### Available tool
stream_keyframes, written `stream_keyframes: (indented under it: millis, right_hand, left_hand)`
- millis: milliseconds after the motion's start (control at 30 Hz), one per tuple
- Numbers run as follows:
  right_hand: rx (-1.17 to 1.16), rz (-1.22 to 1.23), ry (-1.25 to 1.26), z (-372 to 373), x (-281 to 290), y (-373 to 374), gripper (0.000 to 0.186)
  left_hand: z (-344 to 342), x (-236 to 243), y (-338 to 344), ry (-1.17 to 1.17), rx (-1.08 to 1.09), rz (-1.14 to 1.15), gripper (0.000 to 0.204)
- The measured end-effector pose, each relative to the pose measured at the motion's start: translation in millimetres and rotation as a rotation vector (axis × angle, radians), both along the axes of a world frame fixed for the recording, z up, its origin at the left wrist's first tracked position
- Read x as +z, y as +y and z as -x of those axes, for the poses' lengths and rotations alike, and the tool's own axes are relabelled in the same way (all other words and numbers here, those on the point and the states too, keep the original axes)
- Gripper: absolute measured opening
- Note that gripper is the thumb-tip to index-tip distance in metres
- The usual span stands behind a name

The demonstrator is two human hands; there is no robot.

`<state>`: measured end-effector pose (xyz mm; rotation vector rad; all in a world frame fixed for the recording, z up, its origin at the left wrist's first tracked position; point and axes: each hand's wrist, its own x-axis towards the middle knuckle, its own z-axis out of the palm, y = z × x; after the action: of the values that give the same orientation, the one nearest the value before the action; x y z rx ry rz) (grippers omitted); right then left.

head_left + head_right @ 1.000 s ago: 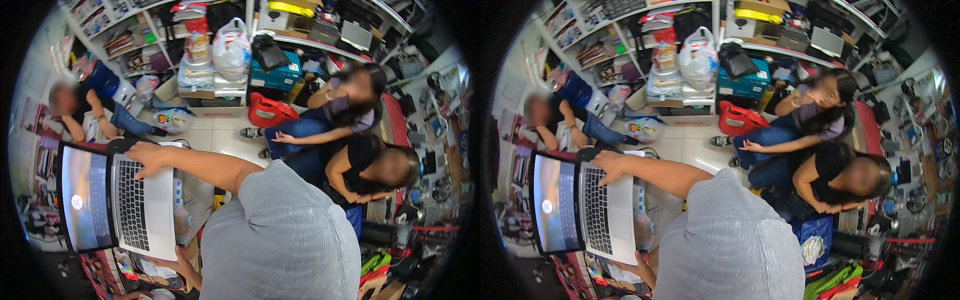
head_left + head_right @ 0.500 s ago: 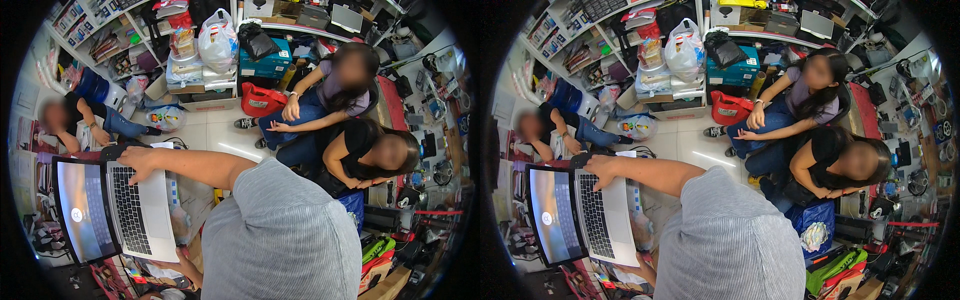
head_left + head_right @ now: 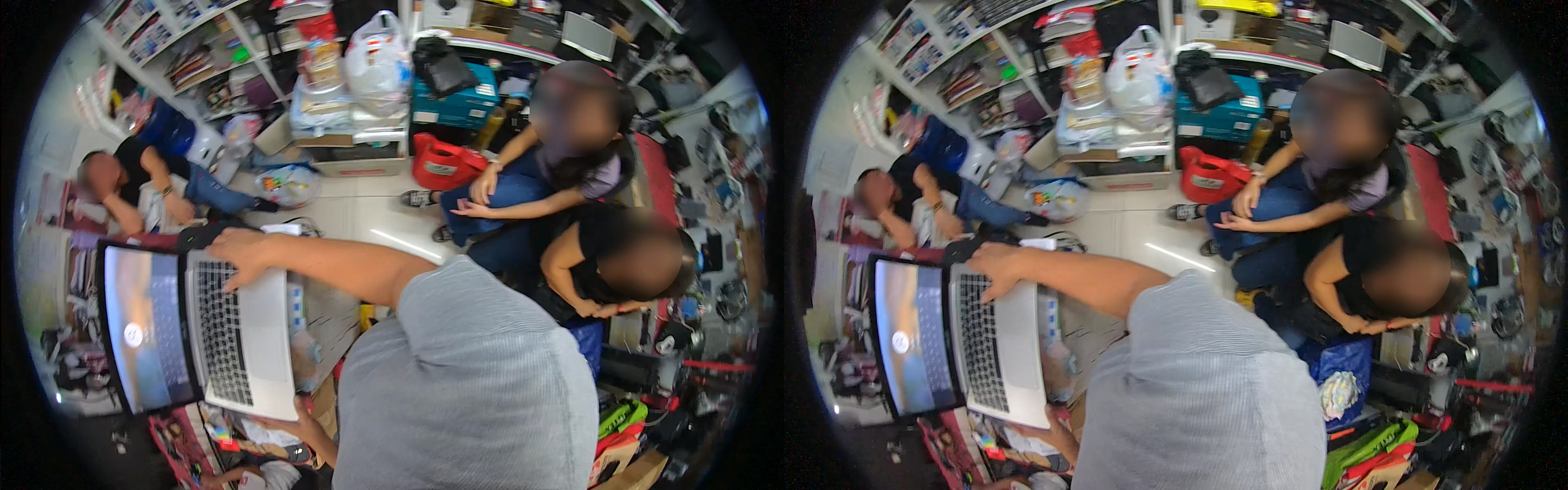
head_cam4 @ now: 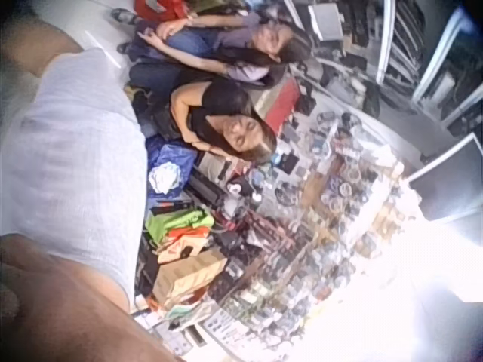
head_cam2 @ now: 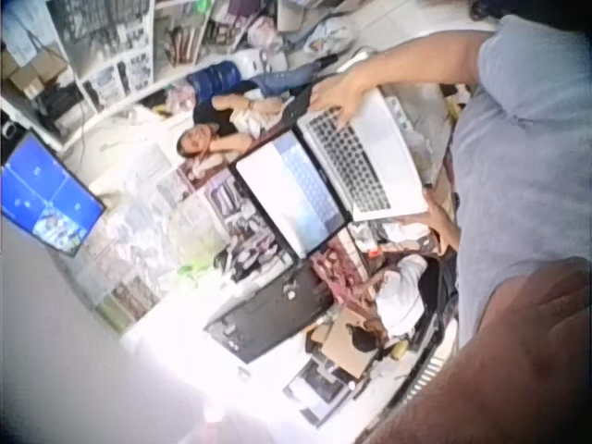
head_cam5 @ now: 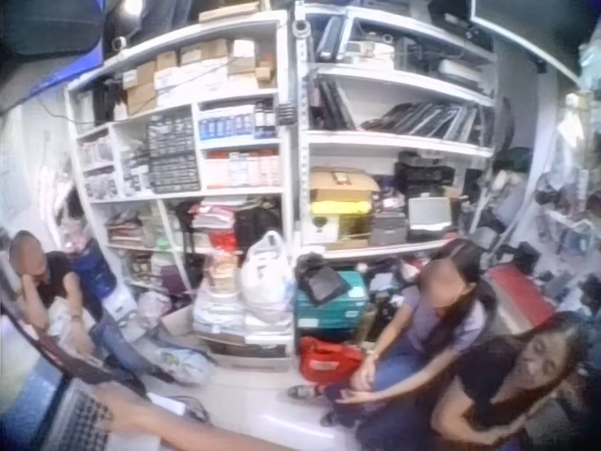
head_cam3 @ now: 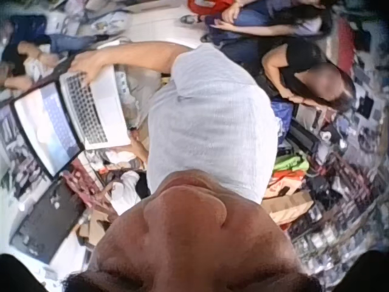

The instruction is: The person opens a laptop, connects a power cable, and operates the keyboard and touchpad to interact with the login screen and user interface.

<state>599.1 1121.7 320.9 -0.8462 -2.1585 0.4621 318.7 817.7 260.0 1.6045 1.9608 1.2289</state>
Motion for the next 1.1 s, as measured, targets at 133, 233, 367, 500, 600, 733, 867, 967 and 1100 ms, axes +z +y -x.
stream_keyframes:
  millis: [133,233,367,500,600,733,867,967,1100]
  right_hand:
    - [0.034,0.069,0.012,-14,8,-3,0.086]
    - [-0.010,0.021,0.031,-14,7,-6,0.086]
    - [0.009,0.149,-0.020,-12,18,-10,0.093]
    - [-0.077,0.042,-0.001,-11,15,-16,0.095]
    - [-0.011,0.121,0.008,-16,21,-13,0.095]
    - [0.041,0.137,0.025,-14,17,-10,0.096]
    - [0.037,0.163,0.027,-15,17,-9,0.097]
    - [0.043,0.140,0.034,-17,19,-9,0.099]
    - [0.064,0.107,0.049,-19,16,-8,0.101]
  left_hand:
    - [-25,26,3,-0.126,0.001,-0.002,0.127]
    - [-10,22,4,0.210,-0.012,-0.027,0.127]
    - [-12,22,-2,0.202,0.016,-0.033,0.127]
    - [-16,28,0,0.206,-0.004,-0.033,0.123]
    - [-17,28,1,0.224,-0.024,-0.032,0.116]
    - [-10,25,-2,0.211,-0.081,-0.066,0.100]
    - [-11,23,-1,0.203,-0.064,-0.057,0.086]
    - [-9,19,-2,0.175,-0.044,-0.058,0.096]
    - [-12,17,-1,0.139,-0.052,-0.064,0.096]
